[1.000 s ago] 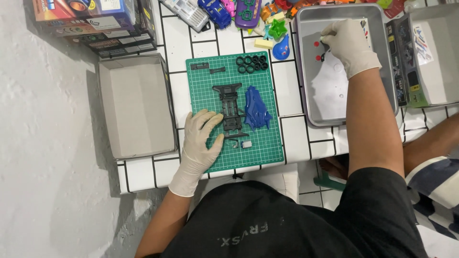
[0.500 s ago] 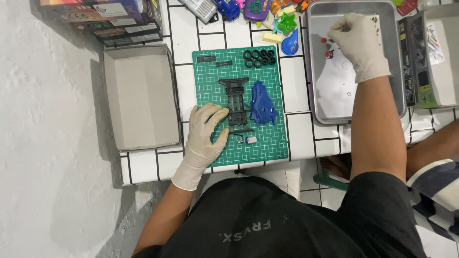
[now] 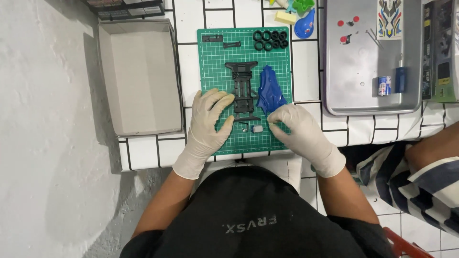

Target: Assembling a plastic toy car chassis by attaching various small components like gears and body parts.

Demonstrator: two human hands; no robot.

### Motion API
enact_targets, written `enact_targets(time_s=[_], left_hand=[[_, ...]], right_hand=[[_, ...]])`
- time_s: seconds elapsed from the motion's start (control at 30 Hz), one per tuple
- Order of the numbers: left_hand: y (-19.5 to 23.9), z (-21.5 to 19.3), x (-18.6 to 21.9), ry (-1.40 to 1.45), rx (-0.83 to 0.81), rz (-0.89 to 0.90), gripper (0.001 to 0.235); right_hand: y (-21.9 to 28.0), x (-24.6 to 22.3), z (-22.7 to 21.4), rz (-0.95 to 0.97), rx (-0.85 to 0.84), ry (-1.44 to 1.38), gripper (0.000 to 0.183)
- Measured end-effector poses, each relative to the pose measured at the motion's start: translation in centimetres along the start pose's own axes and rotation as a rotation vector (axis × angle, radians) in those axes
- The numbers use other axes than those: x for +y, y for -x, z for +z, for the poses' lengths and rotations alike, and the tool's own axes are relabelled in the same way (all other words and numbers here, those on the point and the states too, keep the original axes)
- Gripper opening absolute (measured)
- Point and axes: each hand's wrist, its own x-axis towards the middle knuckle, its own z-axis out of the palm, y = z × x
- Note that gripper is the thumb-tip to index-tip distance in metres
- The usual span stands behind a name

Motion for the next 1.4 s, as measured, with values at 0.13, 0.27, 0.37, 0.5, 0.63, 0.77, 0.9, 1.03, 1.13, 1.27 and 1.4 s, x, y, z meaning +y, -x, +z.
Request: enact_targets(time_s=[0.13,0.27,0.37,0.5,0.63,0.77,0.9,1.03,1.13,1.27,1.4], left_hand=[[0.2,0.2,-0.2,-0.012,0.004,0.007,0.045],[0.2,0.1,0.0,-0.018,0.014,0.005,0.045],[0.1,0.2,-0.1,-0.013,0.026,0.013,0.045],[0.3,0.3,-0.2,-0.005,0.048,0.018,0.045],[0.4,0.3,-0.5,-0.005,0.043,0.023,0.044],[0.4,0.6,-0.8,0.005,0.038,0.035,0.045],[0.5,0.4,-0.5,-0.018,0.048,0.039,0.043],[0.4,0.5,-0.6,-0.026,0.058,0.046,0.043],[0.4,0.5,-0.6,-0.021,0.057,0.047,0.042],[0.3,0.3,-0.3,-0.021,0.056,0.046,0.041],[0.3,0.1,0.0,-0.02,0.047,0.032,0.04]], right_hand=[[1.6,2.0,2.6,-0.067,0.102,0.147,0.021],[2.0,1.1,3.1,-0.112,0.221,0.161,0.019],[1.6,-1.1,3.2,-0.159,0.262,0.124,0.019],[1.6,-0.8,3.7,-0.158,0.313,0.073,0.02],[2.1,-0.2,1.6,-0.102,0.363,0.046,0.02],[3.2,1.3,2.3,-0.084,0.369,0.122,0.021],[3.6,2.0,4.2,-0.058,0.36,0.224,0.017],[3.8,1.6,5.0,-0.019,0.385,0.251,0.015],[4.2,1.2,5.0,-0.022,0.378,0.204,0.018],[4.2,0.9,4.9,-0.003,0.377,0.19,0.023],[4.0,1.7,5.5,-0.001,0.405,0.204,0.023]])
